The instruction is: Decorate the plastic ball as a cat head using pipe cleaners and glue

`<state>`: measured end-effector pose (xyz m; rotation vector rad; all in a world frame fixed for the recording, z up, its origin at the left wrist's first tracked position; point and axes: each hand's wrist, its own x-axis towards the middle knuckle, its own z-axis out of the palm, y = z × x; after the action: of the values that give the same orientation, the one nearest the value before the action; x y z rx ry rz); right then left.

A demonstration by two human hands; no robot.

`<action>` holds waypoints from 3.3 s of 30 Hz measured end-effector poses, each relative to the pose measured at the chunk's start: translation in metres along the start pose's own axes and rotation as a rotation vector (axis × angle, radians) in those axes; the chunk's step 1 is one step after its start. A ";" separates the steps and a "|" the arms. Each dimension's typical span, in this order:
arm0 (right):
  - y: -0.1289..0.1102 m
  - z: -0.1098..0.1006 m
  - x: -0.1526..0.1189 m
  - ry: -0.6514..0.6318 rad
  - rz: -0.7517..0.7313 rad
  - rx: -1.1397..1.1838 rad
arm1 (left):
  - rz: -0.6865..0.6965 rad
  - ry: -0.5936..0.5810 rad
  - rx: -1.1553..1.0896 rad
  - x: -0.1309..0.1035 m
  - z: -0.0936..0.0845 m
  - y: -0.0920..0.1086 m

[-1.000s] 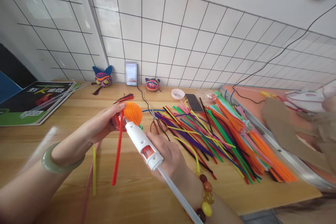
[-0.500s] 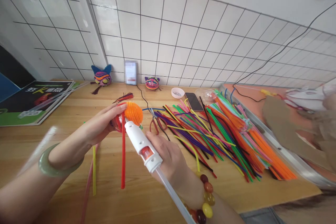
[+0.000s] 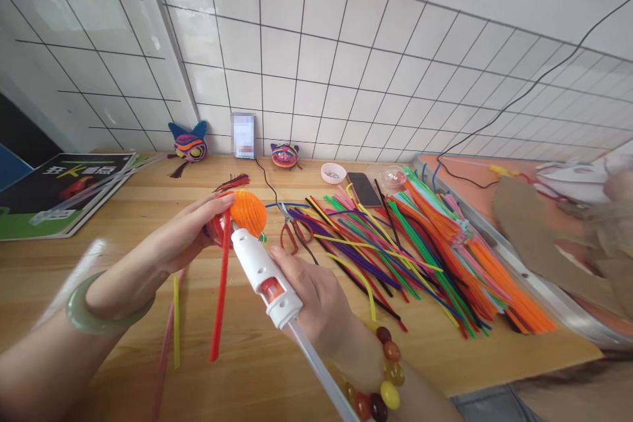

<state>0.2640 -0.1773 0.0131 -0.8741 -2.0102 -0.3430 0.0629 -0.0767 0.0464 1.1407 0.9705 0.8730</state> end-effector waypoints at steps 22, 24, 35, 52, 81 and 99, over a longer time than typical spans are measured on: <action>-0.001 0.002 0.001 0.046 -0.048 -0.030 | -0.039 0.023 -0.017 0.001 -0.002 -0.001; 0.000 0.002 0.001 0.037 -0.047 -0.022 | -0.033 0.022 -0.012 0.001 -0.003 -0.001; 0.001 0.002 -0.002 0.028 -0.054 -0.048 | -0.049 -0.002 -0.028 0.003 -0.005 0.000; 0.032 -0.001 -0.011 -0.301 0.756 0.922 | -0.055 0.019 -0.110 0.018 -0.030 0.003; -0.014 0.035 0.003 -0.007 0.809 0.740 | 0.194 0.191 0.437 -0.001 0.014 -0.019; -0.006 0.031 0.004 0.062 0.379 0.312 | 0.071 0.123 0.334 0.001 0.015 -0.024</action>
<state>0.2389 -0.1632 -0.0005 -1.0023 -1.7331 0.1518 0.0789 -0.0850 0.0250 1.4242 1.2147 0.8657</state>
